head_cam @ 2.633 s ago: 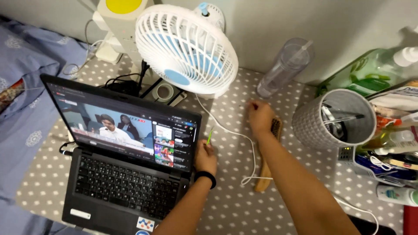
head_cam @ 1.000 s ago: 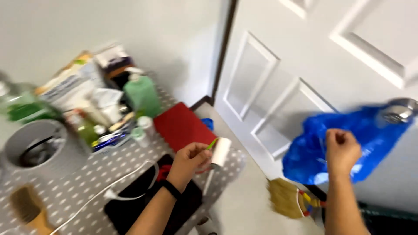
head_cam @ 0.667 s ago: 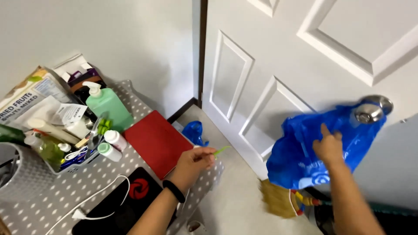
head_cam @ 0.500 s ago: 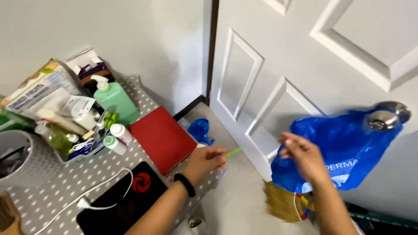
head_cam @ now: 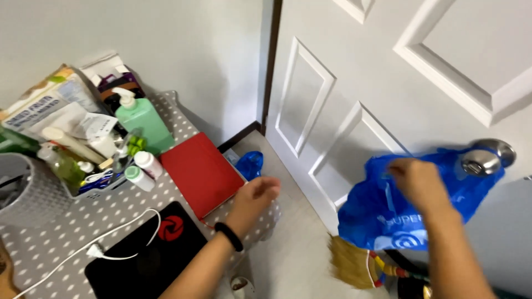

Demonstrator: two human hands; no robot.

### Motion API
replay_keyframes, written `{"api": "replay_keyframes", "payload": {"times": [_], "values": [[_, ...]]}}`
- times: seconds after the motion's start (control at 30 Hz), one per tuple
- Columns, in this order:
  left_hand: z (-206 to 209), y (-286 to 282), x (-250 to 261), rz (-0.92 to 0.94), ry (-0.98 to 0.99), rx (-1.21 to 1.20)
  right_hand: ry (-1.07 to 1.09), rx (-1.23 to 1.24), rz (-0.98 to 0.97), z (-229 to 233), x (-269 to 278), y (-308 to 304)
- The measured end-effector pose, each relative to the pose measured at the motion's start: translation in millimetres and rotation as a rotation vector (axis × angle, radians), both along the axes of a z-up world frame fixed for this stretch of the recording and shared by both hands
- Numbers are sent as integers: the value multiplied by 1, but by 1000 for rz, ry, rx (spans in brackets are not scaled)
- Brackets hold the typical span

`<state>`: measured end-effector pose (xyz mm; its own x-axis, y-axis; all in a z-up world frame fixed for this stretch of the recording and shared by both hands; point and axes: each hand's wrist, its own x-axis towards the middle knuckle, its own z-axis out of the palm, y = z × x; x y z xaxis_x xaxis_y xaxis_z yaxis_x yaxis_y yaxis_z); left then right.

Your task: Organize various items on a desk, including cleaning a mousepad with a lint roller and sorting pens into a container.

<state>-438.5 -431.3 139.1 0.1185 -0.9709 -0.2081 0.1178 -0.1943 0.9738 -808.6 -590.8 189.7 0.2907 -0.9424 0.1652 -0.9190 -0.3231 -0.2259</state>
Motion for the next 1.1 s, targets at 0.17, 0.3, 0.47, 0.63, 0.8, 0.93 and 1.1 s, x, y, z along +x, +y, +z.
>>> {"api": "replay_keyframes", "payload": {"times": [0.17, 0.3, 0.47, 0.63, 0.8, 0.93, 1.1], "values": [[-26, 22, 49, 158, 119, 6, 349, 155, -209, -72, -52, -45], [-28, 58, 83, 240, 222, 29, 260, 143, -157, -79, 4, -32], [-20, 119, 122, 437, 29, 201, 18, 199, 83, -33, 159, 1], [-44, 192, 178, 610, 135, -16, -102, 280, 323, -6, 324, 66], [-36, 279, 228, 926, 34, -83, -400, 74, 1095, -31, 442, 146], [-104, 358, 294, 1099, 12, -62, -391, 538, 987, -52, 508, 234], [-90, 439, 341, 1271, 64, 108, -394, 777, 1209, -105, 590, 323]]}}
